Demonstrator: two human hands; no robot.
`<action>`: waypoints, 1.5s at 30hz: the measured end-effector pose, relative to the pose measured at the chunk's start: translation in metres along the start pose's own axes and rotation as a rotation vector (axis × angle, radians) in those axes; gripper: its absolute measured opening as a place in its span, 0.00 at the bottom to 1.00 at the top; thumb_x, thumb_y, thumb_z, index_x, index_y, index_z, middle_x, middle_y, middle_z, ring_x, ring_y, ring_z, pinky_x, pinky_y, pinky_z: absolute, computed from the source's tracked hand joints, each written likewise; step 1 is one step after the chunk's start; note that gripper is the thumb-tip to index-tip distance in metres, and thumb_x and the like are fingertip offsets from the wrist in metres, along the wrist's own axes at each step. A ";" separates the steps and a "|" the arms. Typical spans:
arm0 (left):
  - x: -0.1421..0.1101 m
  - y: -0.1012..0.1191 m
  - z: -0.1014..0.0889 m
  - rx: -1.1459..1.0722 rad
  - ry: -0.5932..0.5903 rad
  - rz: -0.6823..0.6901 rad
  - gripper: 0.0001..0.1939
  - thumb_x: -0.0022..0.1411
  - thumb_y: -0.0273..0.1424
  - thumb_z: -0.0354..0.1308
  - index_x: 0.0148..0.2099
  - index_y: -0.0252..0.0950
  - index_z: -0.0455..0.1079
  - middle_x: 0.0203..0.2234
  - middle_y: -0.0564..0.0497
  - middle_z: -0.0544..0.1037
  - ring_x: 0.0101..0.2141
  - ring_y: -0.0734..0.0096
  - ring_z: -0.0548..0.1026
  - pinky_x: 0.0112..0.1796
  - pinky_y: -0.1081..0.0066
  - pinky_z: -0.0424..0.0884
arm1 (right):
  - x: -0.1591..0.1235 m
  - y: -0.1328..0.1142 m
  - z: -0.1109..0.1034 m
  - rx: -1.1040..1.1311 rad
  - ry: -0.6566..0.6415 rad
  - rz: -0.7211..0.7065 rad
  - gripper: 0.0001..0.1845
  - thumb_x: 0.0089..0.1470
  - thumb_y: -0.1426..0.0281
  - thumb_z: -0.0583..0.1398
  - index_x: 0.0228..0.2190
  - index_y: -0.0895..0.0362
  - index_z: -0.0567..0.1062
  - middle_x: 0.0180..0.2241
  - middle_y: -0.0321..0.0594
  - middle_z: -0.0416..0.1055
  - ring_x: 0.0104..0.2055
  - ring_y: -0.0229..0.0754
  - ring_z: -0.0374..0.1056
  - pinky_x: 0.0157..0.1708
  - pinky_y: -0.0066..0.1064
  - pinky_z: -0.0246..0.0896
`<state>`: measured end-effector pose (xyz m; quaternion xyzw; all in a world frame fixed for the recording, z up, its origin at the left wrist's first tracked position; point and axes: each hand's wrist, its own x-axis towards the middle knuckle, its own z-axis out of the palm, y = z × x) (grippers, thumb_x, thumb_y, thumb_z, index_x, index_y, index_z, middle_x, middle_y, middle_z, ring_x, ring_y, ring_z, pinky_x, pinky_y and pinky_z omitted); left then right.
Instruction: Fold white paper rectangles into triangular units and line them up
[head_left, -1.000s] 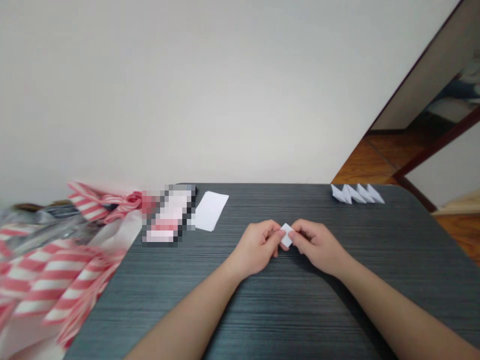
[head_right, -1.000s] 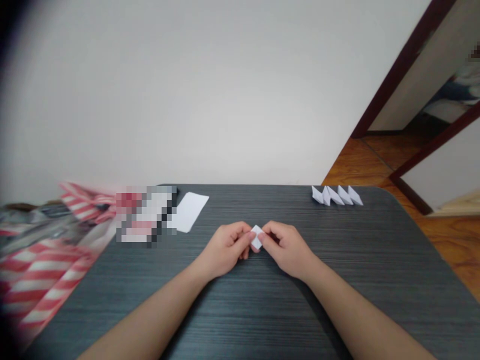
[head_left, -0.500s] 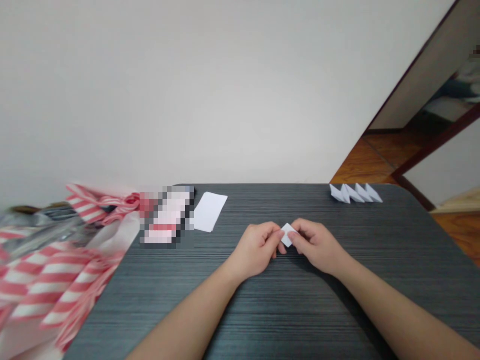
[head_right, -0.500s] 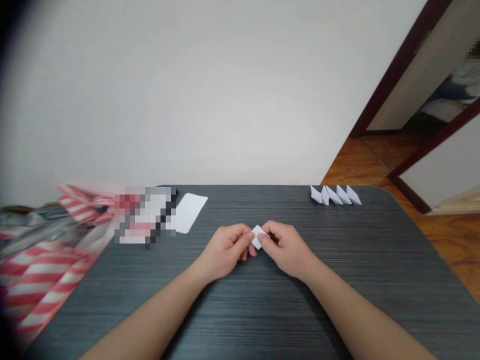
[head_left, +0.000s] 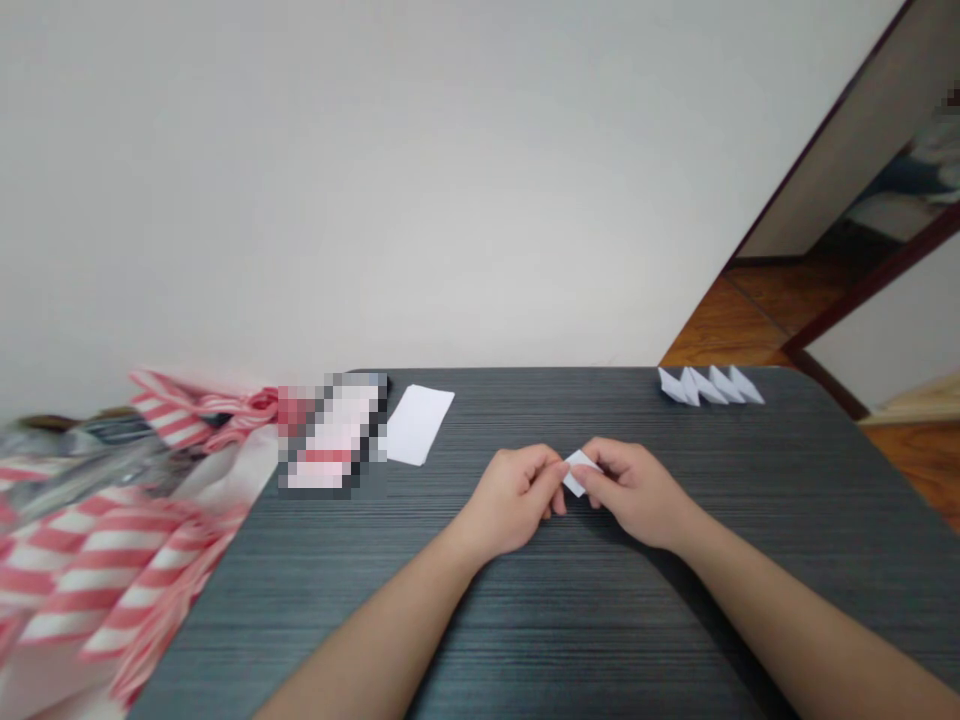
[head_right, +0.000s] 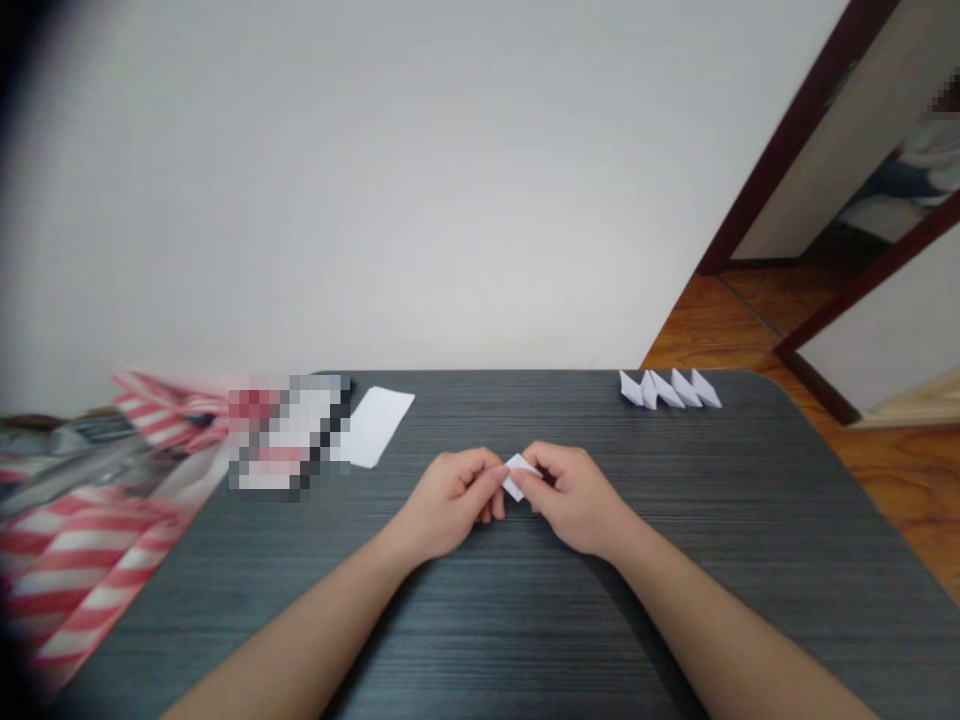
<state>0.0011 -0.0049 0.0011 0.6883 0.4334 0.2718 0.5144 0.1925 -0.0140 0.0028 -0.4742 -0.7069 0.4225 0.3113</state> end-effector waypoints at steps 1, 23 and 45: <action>0.000 0.000 0.000 0.012 0.004 0.002 0.19 0.68 0.38 0.50 0.27 0.35 0.68 0.18 0.53 0.74 0.20 0.77 0.69 0.25 0.77 0.63 | 0.000 0.001 0.001 0.004 0.003 0.008 0.13 0.61 0.67 0.57 0.25 0.57 0.70 0.20 0.32 0.66 0.23 0.35 0.60 0.25 0.26 0.55; 0.002 -0.006 0.001 -0.168 0.057 -0.044 0.17 0.68 0.38 0.51 0.28 0.35 0.65 0.18 0.55 0.73 0.18 0.79 0.66 0.22 0.78 0.62 | -0.002 0.006 -0.009 -0.011 0.011 0.047 0.16 0.61 0.68 0.56 0.23 0.57 0.74 0.18 0.34 0.70 0.22 0.36 0.65 0.26 0.26 0.58; 0.003 -0.008 0.001 -0.170 0.060 -0.030 0.17 0.67 0.38 0.52 0.28 0.35 0.66 0.17 0.56 0.72 0.18 0.78 0.66 0.23 0.77 0.63 | -0.003 0.013 -0.006 0.129 0.020 0.088 0.14 0.61 0.69 0.55 0.23 0.56 0.68 0.19 0.32 0.68 0.21 0.35 0.63 0.26 0.27 0.56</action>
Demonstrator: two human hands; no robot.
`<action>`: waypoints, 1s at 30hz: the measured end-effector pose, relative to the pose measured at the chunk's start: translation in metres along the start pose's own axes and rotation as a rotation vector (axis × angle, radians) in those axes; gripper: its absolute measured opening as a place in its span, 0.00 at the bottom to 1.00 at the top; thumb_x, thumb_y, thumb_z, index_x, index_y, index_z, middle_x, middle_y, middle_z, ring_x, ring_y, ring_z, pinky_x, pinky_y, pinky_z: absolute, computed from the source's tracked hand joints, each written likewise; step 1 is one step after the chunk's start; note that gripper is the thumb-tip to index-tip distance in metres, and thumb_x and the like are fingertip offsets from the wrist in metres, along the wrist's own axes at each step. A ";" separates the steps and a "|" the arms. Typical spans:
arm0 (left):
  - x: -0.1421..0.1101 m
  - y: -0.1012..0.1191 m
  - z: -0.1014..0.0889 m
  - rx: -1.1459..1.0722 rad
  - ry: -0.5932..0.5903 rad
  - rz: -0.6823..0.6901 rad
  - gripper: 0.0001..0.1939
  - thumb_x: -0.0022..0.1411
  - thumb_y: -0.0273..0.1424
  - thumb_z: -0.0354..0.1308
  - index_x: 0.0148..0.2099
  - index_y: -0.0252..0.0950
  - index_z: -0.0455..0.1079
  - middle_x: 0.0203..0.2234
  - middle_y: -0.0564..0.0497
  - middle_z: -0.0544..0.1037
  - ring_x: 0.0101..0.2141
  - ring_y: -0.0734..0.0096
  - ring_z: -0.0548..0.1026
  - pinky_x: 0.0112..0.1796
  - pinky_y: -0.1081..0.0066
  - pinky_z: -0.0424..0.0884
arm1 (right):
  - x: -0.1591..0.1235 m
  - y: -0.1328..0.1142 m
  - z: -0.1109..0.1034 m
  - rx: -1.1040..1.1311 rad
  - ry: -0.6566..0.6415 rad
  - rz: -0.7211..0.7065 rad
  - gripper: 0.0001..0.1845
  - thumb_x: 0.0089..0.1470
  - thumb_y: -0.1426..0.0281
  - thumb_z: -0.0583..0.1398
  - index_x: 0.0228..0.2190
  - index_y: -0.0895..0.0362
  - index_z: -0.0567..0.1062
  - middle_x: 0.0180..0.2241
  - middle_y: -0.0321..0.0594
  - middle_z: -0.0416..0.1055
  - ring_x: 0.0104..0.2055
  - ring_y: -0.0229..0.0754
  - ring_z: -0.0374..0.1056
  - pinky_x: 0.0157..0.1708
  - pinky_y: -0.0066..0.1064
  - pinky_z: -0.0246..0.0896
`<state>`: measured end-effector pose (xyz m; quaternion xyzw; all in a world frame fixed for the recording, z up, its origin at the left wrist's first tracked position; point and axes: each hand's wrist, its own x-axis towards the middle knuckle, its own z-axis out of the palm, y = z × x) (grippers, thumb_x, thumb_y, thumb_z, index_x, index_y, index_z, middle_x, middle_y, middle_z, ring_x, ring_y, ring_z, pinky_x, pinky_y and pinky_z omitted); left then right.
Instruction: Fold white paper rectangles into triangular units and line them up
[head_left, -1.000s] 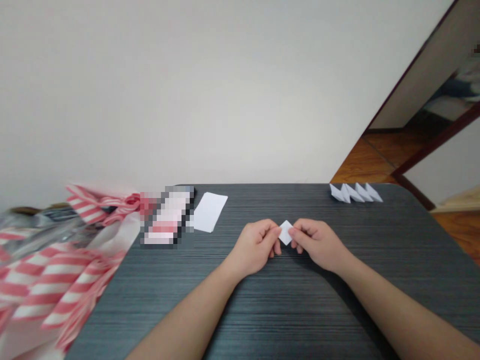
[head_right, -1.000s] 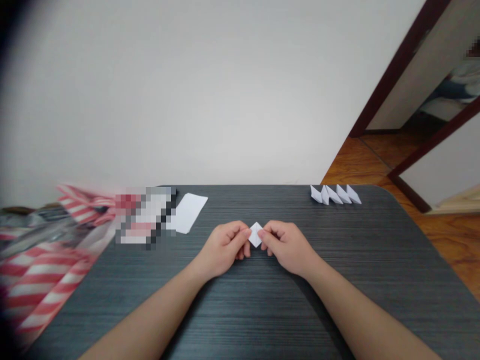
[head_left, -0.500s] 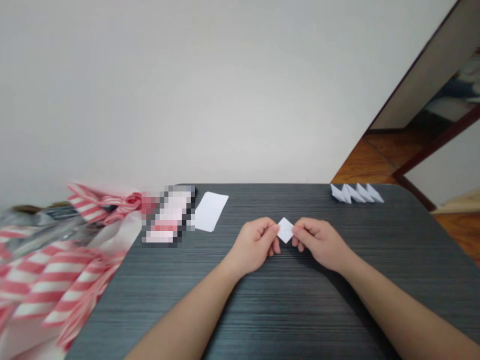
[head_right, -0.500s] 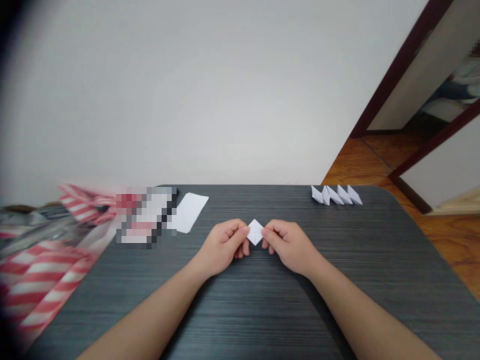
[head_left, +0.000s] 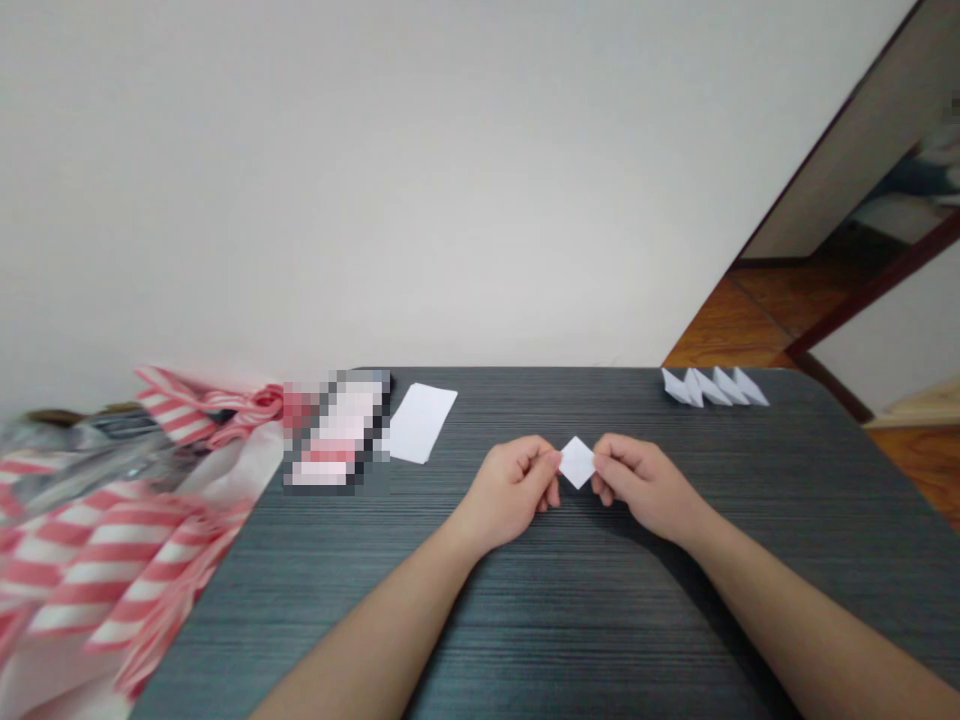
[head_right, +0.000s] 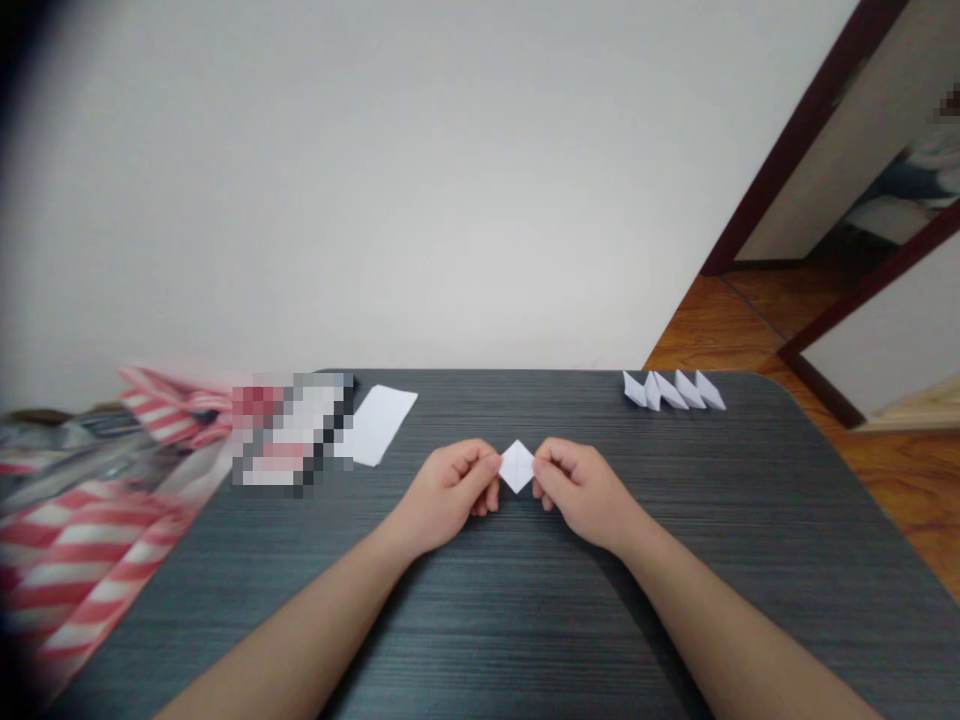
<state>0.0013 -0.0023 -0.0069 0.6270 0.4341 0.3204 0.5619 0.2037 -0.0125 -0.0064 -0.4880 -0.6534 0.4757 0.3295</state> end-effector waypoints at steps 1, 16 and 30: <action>-0.001 0.001 0.000 0.021 -0.006 0.006 0.17 0.67 0.38 0.52 0.28 0.35 0.66 0.17 0.56 0.72 0.19 0.78 0.66 0.23 0.77 0.63 | 0.000 0.000 0.001 -0.004 -0.020 0.005 0.14 0.61 0.69 0.55 0.23 0.56 0.68 0.19 0.32 0.67 0.21 0.35 0.63 0.26 0.27 0.56; -0.003 0.005 0.000 0.151 -0.112 0.035 0.18 0.67 0.40 0.52 0.29 0.34 0.68 0.19 0.53 0.73 0.21 0.77 0.66 0.24 0.76 0.59 | -0.001 -0.011 0.008 -0.115 -0.090 -0.055 0.17 0.62 0.67 0.56 0.21 0.57 0.68 0.18 0.32 0.67 0.21 0.34 0.61 0.25 0.26 0.55; 0.000 0.003 0.002 -0.041 -0.050 -0.009 0.14 0.66 0.40 0.52 0.34 0.35 0.67 0.21 0.54 0.73 0.19 0.78 0.66 0.22 0.77 0.59 | -0.002 -0.005 0.003 -0.121 -0.001 -0.047 0.13 0.60 0.71 0.56 0.22 0.55 0.67 0.17 0.30 0.65 0.21 0.35 0.60 0.24 0.26 0.54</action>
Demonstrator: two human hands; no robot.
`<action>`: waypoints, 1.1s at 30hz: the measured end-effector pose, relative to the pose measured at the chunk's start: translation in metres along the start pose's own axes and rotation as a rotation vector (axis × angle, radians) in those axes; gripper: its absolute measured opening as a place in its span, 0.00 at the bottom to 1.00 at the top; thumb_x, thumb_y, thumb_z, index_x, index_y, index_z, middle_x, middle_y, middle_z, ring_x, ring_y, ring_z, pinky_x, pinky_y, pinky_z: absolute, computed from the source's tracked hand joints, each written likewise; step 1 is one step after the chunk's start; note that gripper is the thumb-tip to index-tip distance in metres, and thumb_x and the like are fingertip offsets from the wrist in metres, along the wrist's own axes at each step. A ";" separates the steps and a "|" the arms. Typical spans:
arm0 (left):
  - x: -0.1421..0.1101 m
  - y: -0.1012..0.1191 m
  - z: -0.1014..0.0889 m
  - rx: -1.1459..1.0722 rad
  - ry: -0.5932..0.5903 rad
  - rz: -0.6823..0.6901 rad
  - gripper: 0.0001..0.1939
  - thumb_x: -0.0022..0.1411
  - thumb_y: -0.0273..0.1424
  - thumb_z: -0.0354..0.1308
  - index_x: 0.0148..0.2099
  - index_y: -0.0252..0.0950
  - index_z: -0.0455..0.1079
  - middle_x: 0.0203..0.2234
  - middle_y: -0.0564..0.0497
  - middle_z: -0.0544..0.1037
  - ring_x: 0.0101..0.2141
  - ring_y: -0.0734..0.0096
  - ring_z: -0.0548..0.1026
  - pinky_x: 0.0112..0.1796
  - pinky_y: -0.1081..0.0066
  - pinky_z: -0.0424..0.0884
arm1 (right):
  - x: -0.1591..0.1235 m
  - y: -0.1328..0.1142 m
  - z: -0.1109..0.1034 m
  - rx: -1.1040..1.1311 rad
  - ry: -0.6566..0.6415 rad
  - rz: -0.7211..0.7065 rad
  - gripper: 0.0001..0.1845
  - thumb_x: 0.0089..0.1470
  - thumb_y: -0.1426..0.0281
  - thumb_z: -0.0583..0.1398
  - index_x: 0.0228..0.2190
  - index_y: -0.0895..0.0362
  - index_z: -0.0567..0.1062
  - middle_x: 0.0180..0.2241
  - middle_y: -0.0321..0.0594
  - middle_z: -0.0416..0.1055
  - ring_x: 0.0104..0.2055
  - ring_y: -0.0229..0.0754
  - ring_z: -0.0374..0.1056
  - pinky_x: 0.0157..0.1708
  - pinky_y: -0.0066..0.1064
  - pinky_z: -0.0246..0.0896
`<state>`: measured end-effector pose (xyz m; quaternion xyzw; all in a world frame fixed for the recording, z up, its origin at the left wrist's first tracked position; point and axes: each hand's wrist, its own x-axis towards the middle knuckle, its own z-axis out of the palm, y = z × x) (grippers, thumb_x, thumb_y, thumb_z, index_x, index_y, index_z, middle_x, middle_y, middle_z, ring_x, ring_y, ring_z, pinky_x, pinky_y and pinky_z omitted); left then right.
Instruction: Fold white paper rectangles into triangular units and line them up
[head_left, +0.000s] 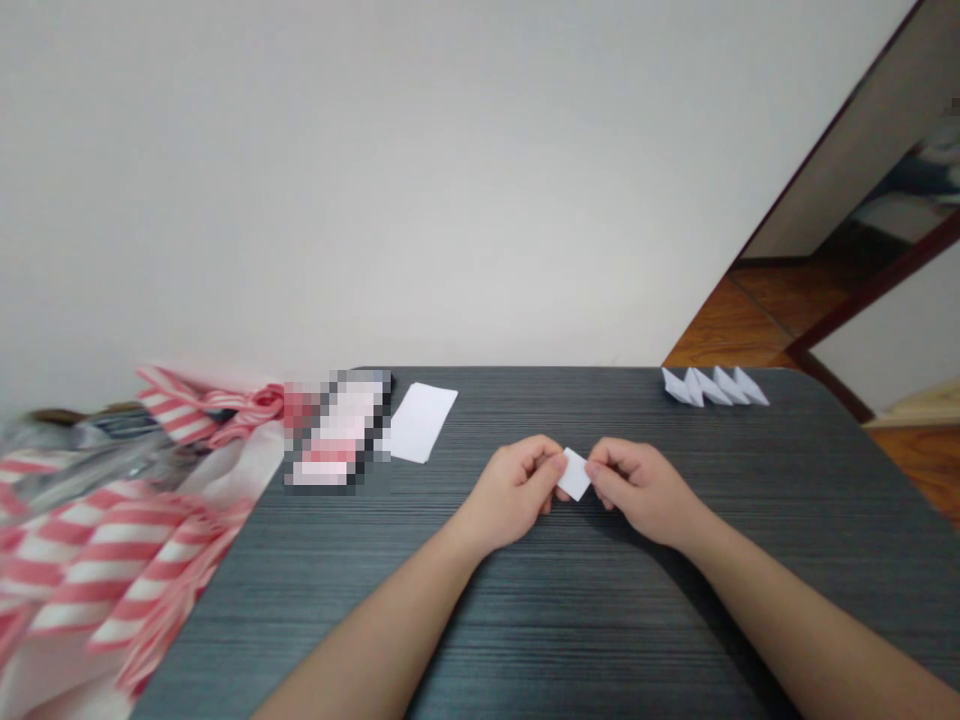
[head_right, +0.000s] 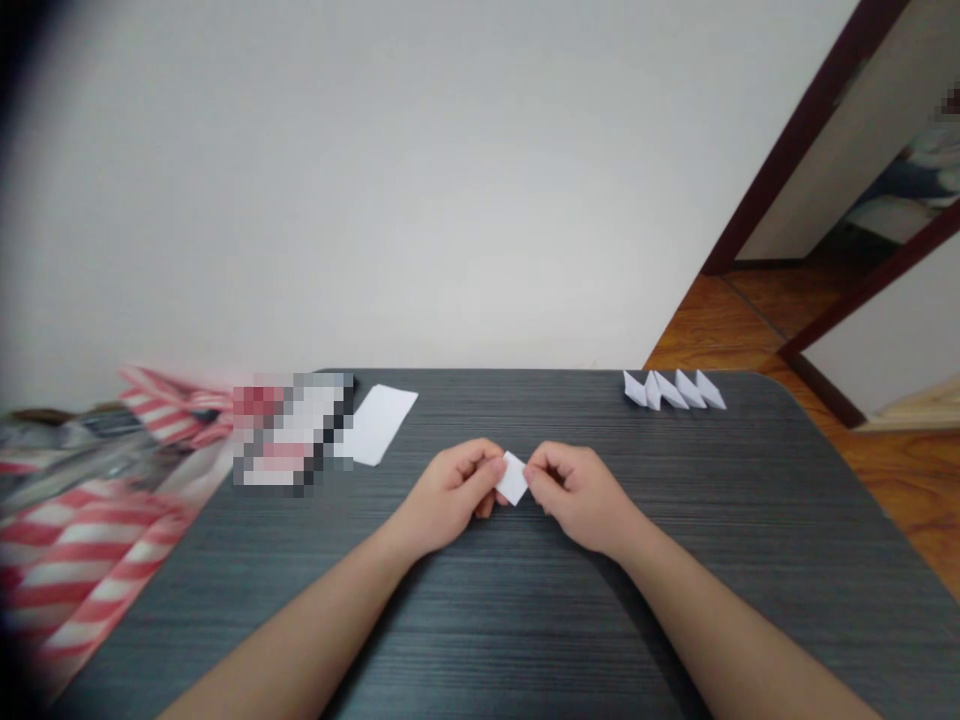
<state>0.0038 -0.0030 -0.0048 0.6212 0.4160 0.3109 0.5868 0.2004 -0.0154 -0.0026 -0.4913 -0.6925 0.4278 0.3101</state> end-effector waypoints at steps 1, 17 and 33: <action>0.000 0.000 0.001 -0.041 0.015 0.003 0.12 0.66 0.39 0.53 0.35 0.35 0.66 0.21 0.55 0.72 0.18 0.78 0.65 0.21 0.77 0.59 | 0.000 0.001 0.000 -0.009 0.009 -0.006 0.13 0.60 0.71 0.56 0.22 0.55 0.67 0.18 0.30 0.65 0.21 0.35 0.60 0.25 0.27 0.54; 0.001 -0.001 -0.001 -0.042 0.031 0.030 0.10 0.64 0.37 0.56 0.35 0.35 0.65 0.23 0.56 0.71 0.21 0.79 0.64 0.23 0.77 0.59 | 0.002 0.006 0.008 0.051 0.065 -0.095 0.05 0.59 0.67 0.59 0.34 0.56 0.72 0.30 0.37 0.72 0.29 0.39 0.66 0.29 0.28 0.60; 0.001 -0.002 -0.001 -0.104 -0.023 0.008 0.24 0.68 0.47 0.47 0.32 0.32 0.69 0.24 0.47 0.78 0.18 0.77 0.67 0.21 0.75 0.62 | 0.000 0.001 0.004 -0.231 0.282 -0.454 0.06 0.58 0.75 0.59 0.35 0.53 0.76 0.35 0.41 0.68 0.35 0.42 0.68 0.33 0.33 0.65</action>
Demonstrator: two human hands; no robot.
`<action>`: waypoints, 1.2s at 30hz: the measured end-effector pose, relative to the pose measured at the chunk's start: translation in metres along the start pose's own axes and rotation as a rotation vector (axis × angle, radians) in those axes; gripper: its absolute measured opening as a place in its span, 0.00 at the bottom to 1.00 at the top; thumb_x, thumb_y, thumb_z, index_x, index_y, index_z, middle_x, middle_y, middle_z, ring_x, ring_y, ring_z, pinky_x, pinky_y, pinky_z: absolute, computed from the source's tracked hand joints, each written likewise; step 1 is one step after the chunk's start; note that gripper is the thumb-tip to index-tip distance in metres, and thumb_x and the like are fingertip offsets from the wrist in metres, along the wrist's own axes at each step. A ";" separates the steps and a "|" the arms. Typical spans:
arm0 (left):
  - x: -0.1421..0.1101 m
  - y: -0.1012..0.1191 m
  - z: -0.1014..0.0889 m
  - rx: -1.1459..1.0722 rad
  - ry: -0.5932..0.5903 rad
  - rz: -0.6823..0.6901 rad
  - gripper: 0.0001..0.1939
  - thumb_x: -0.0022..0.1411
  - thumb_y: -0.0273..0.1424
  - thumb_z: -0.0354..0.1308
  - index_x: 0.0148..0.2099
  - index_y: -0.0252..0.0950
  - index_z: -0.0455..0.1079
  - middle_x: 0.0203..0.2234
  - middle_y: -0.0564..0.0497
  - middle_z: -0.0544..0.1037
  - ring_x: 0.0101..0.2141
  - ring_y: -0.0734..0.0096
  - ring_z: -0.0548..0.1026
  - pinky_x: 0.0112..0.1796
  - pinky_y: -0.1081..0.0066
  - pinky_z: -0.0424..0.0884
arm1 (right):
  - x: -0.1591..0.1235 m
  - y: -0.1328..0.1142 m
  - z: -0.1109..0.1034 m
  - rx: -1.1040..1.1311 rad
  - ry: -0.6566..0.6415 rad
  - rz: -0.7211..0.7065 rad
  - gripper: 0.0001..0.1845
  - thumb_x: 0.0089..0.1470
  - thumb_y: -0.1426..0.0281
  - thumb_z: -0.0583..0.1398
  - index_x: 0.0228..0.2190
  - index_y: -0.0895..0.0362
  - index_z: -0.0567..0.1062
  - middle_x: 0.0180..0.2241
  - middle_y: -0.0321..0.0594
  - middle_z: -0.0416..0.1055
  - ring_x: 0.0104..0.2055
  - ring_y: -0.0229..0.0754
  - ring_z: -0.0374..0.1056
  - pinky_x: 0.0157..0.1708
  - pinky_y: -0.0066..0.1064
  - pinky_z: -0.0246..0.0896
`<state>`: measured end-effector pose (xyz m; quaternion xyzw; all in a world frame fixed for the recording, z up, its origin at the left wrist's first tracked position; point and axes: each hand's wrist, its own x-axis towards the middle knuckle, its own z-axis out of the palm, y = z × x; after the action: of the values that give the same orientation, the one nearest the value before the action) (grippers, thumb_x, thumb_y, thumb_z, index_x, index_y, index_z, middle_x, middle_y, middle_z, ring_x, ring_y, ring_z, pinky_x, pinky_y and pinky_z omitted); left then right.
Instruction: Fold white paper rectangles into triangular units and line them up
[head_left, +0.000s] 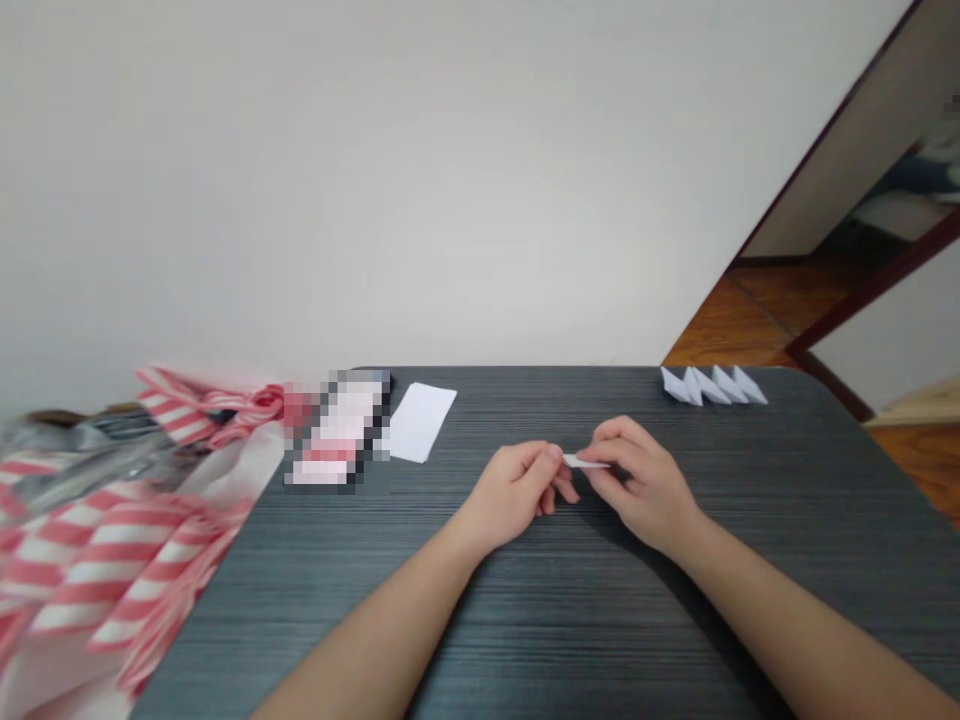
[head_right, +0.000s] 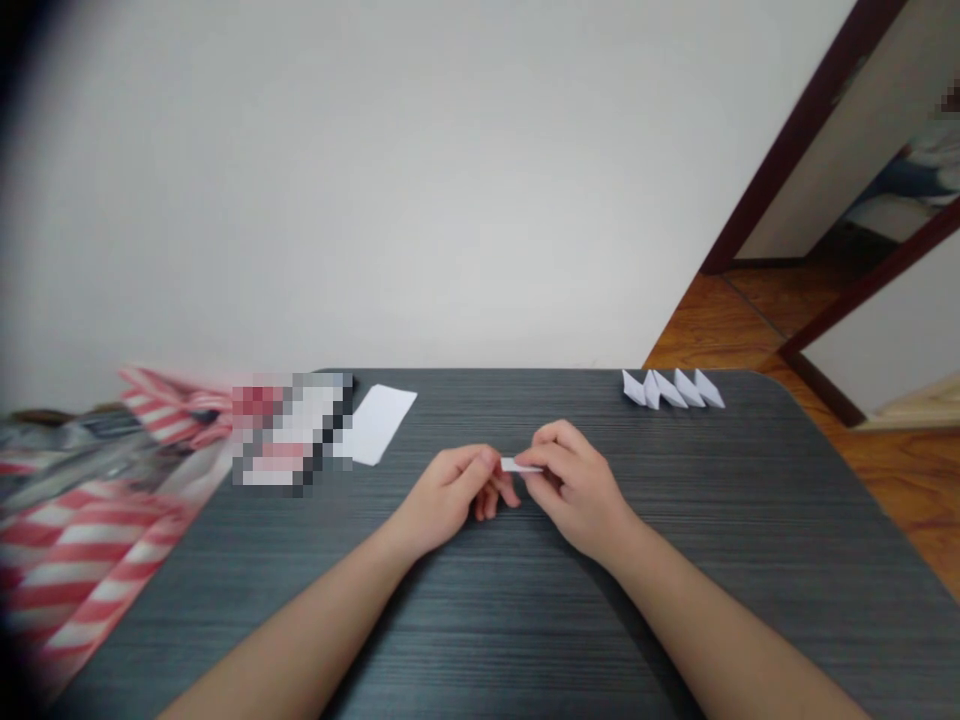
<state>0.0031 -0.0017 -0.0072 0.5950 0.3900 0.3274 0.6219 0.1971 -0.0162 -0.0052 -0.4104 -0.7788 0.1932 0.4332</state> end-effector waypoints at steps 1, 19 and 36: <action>0.000 0.000 -0.001 -0.006 -0.013 0.000 0.23 0.68 0.46 0.48 0.32 0.32 0.70 0.23 0.48 0.77 0.18 0.77 0.67 0.21 0.75 0.62 | -0.001 0.000 0.001 -0.001 -0.016 -0.020 0.07 0.58 0.76 0.59 0.36 0.53 0.76 0.36 0.42 0.68 0.36 0.42 0.69 0.34 0.33 0.66; 0.002 0.001 -0.002 -0.056 0.048 -0.068 0.15 0.64 0.41 0.56 0.31 0.34 0.66 0.14 0.58 0.67 0.16 0.79 0.64 0.20 0.78 0.58 | -0.004 0.009 0.002 0.061 -0.194 -0.073 0.10 0.61 0.69 0.61 0.43 0.50 0.80 0.37 0.42 0.73 0.38 0.41 0.71 0.37 0.32 0.68; 0.000 0.002 0.000 0.080 -0.013 -0.086 0.17 0.67 0.40 0.52 0.31 0.33 0.69 0.24 0.50 0.79 0.15 0.80 0.62 0.17 0.78 0.56 | -0.003 0.006 0.002 0.133 -0.128 -0.005 0.05 0.60 0.75 0.59 0.32 0.55 0.72 0.34 0.40 0.72 0.34 0.39 0.68 0.34 0.30 0.63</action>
<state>0.0027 -0.0015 -0.0052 0.6042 0.4240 0.2808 0.6135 0.1990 -0.0151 -0.0119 -0.3656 -0.7915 0.2691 0.4092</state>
